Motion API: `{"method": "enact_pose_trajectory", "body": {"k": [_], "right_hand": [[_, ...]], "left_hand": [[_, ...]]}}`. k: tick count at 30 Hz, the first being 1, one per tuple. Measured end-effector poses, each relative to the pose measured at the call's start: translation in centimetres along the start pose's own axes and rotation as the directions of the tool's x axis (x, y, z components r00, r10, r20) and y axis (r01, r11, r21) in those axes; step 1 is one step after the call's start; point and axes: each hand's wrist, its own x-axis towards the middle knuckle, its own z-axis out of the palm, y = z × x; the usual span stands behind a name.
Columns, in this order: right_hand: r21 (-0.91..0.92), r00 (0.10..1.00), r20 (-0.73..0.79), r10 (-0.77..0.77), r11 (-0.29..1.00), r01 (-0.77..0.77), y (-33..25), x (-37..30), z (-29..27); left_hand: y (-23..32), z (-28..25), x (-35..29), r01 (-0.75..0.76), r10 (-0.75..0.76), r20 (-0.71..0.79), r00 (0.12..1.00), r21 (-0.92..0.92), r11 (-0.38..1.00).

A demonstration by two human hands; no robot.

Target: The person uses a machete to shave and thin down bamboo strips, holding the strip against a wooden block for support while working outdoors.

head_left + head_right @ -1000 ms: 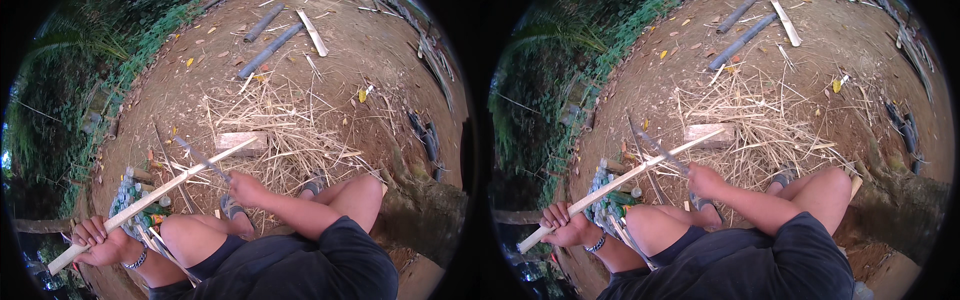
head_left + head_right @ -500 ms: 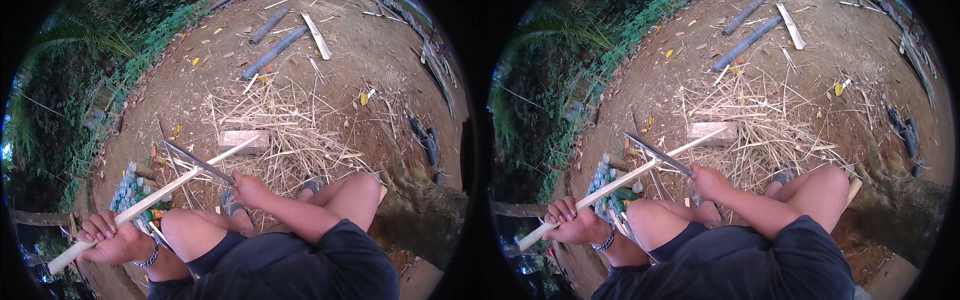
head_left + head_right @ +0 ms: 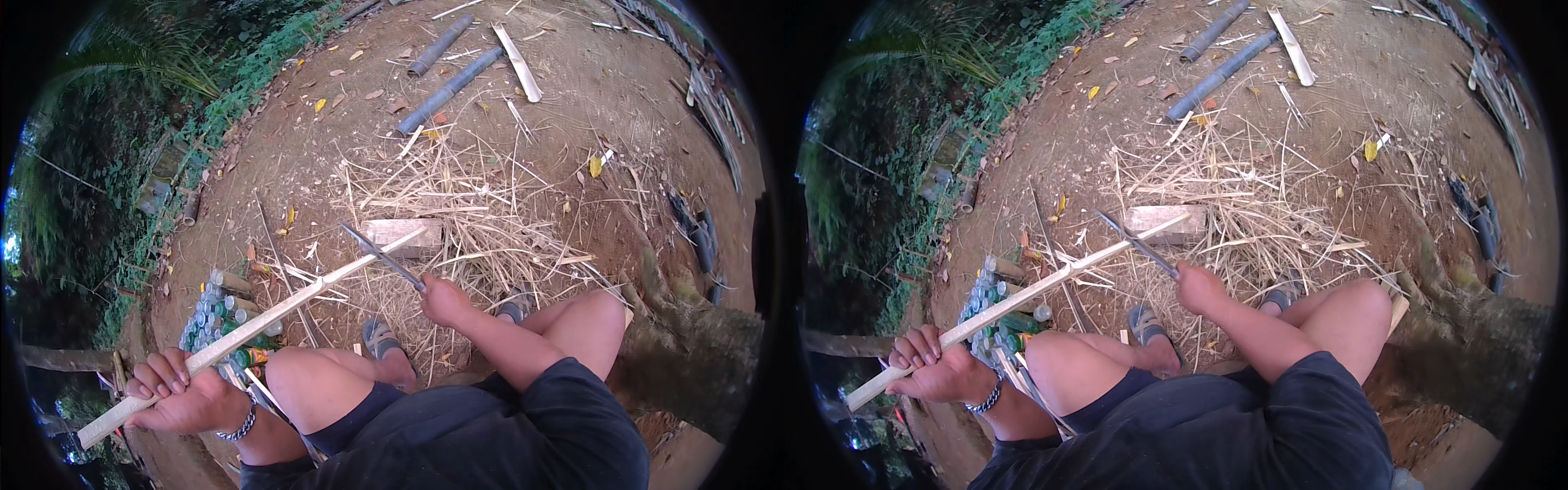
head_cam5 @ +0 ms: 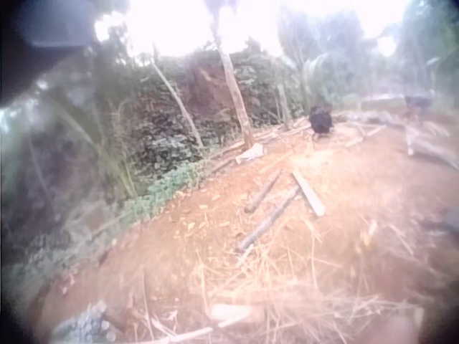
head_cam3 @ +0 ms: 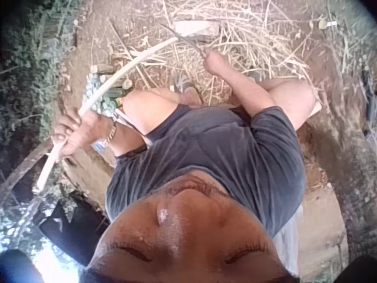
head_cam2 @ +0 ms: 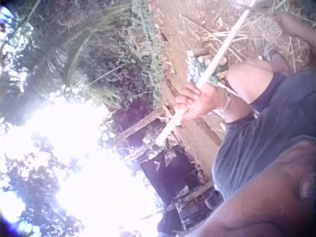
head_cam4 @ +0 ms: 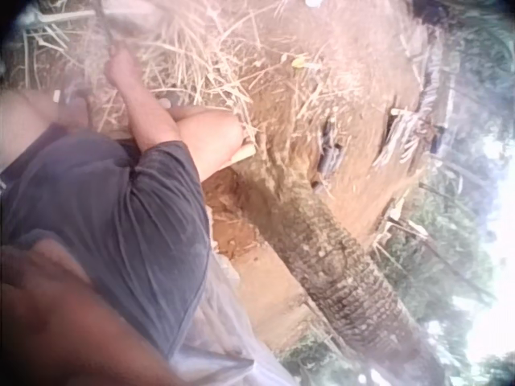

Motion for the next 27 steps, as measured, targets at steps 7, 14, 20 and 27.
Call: {"method": "enact_pose_trajectory", "body": {"k": [7,14,20,27], "right_hand": [[-0.024,0.997,0.036,-0.066,0.997,0.067,-0.6,1.3,0.4],[-0.02,0.994,0.07,-0.079,0.997,0.081,-0.9,2.6,-0.5],[-0.001,0.98,0.055,0.194,0.981,-0.194,9.0,6.3,1.1],[-0.079,0.987,0.148,0.068,0.995,-0.057,3.1,7.2,-0.4]], "left_hand": [[0.5,-0.8,1.0,0.036,-0.027,0.124,0.992,-0.068,0.997],[0.0,-1.5,2.2,0.089,-0.072,0.208,0.975,-0.075,0.993],[-0.6,-1.0,3.1,0.127,-0.118,0.198,0.973,-0.03,0.991],[-1.0,-2.3,3.9,0.107,-0.088,0.248,0.965,-0.066,0.992]]}}
